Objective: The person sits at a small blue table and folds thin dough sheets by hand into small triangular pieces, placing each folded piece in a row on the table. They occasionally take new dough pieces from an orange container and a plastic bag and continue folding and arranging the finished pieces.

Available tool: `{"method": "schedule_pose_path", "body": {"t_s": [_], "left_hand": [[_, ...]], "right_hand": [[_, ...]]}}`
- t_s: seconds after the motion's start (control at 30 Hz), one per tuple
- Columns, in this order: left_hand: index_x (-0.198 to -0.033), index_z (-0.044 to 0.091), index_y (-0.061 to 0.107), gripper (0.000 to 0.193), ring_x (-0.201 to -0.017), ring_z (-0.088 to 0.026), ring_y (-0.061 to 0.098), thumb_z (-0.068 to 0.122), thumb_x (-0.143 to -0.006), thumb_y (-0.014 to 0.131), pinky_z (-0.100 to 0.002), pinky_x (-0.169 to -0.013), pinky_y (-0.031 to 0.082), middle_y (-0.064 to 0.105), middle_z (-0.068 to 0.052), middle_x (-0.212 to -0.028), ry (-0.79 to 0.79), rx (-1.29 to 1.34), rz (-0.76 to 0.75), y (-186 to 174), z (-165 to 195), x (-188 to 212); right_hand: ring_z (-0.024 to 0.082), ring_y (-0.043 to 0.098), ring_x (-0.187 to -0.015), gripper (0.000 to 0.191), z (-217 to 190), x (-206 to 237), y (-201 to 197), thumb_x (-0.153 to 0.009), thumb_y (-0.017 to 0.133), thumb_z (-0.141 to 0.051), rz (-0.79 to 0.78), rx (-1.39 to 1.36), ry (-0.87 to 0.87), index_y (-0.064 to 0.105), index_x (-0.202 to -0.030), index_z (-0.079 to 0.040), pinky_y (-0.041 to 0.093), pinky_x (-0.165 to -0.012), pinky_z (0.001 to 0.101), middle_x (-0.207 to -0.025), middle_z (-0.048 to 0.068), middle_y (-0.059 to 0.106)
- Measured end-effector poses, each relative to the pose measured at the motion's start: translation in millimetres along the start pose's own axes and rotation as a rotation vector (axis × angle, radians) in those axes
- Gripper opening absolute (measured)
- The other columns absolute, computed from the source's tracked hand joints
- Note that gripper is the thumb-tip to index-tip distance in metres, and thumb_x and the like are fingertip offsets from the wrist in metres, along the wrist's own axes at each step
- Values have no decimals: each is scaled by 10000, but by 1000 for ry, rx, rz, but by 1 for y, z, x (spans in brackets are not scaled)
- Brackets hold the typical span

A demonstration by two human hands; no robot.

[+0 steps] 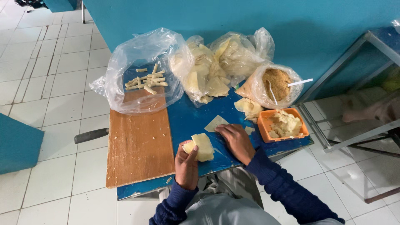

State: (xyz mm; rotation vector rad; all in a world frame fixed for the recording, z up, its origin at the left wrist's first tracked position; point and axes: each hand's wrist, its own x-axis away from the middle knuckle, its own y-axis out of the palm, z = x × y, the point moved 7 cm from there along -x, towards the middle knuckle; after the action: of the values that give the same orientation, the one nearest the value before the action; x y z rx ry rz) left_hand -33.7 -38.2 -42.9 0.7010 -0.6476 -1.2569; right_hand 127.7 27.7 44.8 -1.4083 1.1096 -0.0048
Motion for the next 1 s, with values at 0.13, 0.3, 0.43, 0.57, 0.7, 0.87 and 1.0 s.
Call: {"method": "schedule_pose_path", "body": {"t_s": [0.13, 0.3, 0.43, 0.57, 0.7, 0.87, 1.0], "left_hand": [[-1200, 18, 546, 205, -1084, -203, 661, 48, -1000, 576, -370, -948, 527, 685, -118, -1179, -2, 13, -8, 4, -3, -2], [-1216, 7, 553, 201, -1077, -188, 652, 38, -1017, 560, -353, -939, 519, 675, -121, -1190, 0, 34, -40, 12, -7, -5], [-1226, 8, 553, 208, -1036, -169, 648, 34, -1020, 559, -330, -904, 517, 681, -116, -1160, 21, 6, -69, 19, -8, -5], [-1226, 4, 552, 215, -972, -158, 654, 35, -1014, 564, -312, -856, 522, 689, -110, -1104, 35, -125, -69, 19, -7, -4], [-1206, 8, 549, 199, -932, -141, 649, 51, -1013, 566, -307, -837, 539, 681, -95, -1059, 24, -178, -52, 12, -5, -2], [-1206, 2, 548, 185, -893, -122, 594, 55, -1030, 568, -287, -785, 495, 672, -92, -1043, 55, -240, -17, 3, -3, 1], [-1210, 9, 540, 188, -921, -139, 609, 63, -1031, 562, -297, -820, 505, 678, -102, -1061, 45, -199, -33, 3, -4, 2]], "right_hand": [[254, 716, -951, 409, 4, 1, -9, -919, 630, 5, -72, -95, 74, 693, -1308, -104, 490, -859, 403, -1135, 73, 768], [282, 706, -1031, 281, -5, -10, -27, -935, 719, -103, -23, -344, 218, 683, -1213, -121, 540, -862, 373, -1140, 78, 743], [331, 669, -1033, 325, -48, -9, -35, -849, 774, -143, 50, -352, 36, 651, -1143, -81, 531, -870, 396, -1081, 121, 689], [227, 725, -930, 183, -35, 3, -17, -920, 719, -114, 34, -451, 235, 694, -1093, -60, 550, -765, 300, -1011, 62, 725], [58, 617, -776, 148, 24, 22, 31, -1003, 655, -170, -106, -1248, 786, 706, -1047, -39, 511, -695, 222, -883, -19, 689], [12, 543, -707, 190, 61, 30, 38, -1018, 626, -260, -242, -1211, 953, 683, -968, -86, 417, -580, 219, -822, -60, 609], [-5, 548, -722, 204, 71, 24, 34, -1035, 623, -280, -228, -1204, 1007, 672, -983, -89, 418, -603, 194, -839, -77, 606]]}}
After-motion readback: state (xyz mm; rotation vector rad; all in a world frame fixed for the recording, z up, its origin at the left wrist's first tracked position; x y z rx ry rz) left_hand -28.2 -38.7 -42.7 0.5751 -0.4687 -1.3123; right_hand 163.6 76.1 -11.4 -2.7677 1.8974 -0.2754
